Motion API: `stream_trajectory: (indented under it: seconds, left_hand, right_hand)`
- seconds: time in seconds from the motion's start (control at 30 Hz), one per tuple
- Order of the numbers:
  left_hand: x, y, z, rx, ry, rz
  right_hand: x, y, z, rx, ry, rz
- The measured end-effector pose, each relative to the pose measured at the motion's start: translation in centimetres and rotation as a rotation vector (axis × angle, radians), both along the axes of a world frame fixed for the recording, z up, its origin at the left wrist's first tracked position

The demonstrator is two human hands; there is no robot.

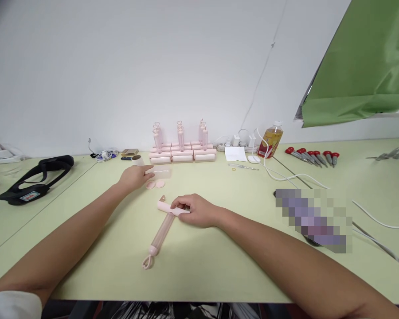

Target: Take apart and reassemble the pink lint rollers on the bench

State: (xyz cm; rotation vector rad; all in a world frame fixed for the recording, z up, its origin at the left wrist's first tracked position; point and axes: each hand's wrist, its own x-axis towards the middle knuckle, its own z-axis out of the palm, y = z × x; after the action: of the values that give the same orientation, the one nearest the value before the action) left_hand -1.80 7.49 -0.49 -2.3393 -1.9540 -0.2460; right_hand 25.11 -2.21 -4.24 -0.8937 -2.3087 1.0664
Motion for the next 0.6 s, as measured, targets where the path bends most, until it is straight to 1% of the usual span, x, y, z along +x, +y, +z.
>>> stream_trajectory:
  seconds: [0.1,0.23,0.4,0.6]
  left_hand:
    - [0.1,0.8,-0.3,-0.022,0.032,0.004]
    - [0.2,1.4,-0.2,-0.035,0.069,0.02]
    - [0.3,1.6,0.0,-0.045,0.101,0.035]
    - [0.1,1.6,-0.3,-0.032,0.118,0.044]
  right_hand:
    - [0.0,0.0,0.0,0.003,0.006,0.002]
    - [-0.1,0.0,0.1,-0.003,0.007,-0.003]
    - [0.0,0.0,0.0,-0.001,0.003,0.001]
    - [-0.1,0.0,-0.1,0.0,0.009,0.003]
